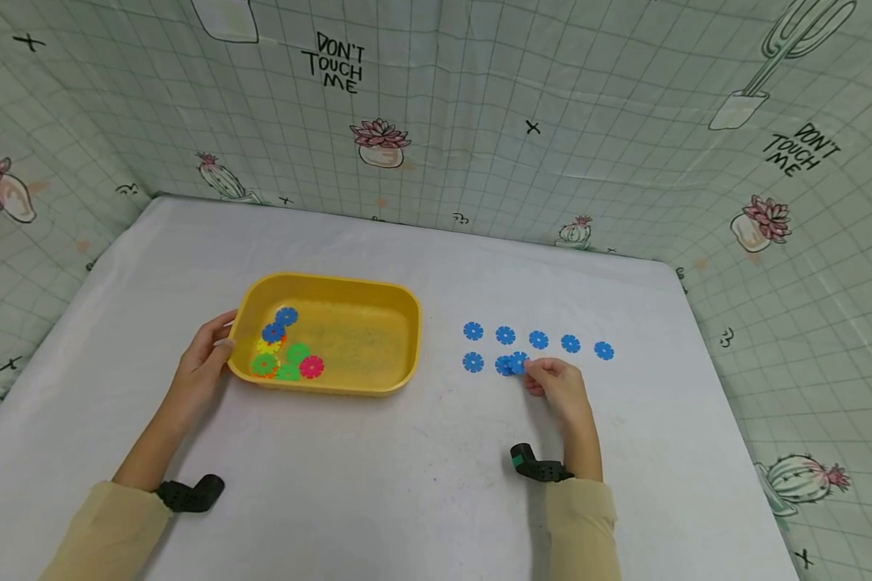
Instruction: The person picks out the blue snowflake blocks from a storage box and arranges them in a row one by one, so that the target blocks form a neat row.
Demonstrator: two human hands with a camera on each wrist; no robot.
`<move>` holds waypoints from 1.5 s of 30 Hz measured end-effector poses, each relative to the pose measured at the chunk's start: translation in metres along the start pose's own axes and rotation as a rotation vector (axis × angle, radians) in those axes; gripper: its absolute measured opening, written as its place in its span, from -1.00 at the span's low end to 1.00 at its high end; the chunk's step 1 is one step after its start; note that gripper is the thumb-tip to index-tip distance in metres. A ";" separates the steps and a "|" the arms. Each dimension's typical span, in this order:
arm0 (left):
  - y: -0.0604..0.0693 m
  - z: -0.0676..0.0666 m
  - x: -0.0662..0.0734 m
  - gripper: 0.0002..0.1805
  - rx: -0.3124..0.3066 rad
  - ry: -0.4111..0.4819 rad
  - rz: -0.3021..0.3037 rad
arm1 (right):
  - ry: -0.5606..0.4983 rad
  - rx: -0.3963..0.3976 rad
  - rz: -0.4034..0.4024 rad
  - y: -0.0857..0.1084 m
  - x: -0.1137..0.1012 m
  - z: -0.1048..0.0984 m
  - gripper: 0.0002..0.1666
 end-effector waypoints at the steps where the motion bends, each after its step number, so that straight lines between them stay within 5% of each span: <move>1: 0.000 0.000 0.000 -0.50 0.000 0.001 0.000 | -0.001 0.003 0.006 -0.001 0.001 -0.001 -0.66; 14: 0.000 0.001 0.001 -0.50 -0.008 0.014 -0.002 | -0.088 0.013 0.117 -0.008 0.011 -0.011 -0.67; 45: 0.001 0.001 0.002 -0.49 0.000 -0.006 -0.019 | -0.132 0.016 0.194 -0.012 0.023 -0.021 -0.66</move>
Point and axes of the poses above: each hand's wrist, its own y-axis away from the middle knuckle, its own z-axis out of the palm, x = y × z, the point moved 5 cm from there along -y, towards the middle knuckle, and after that the axes turned 11 degrees about x, right-handed, at the moved point
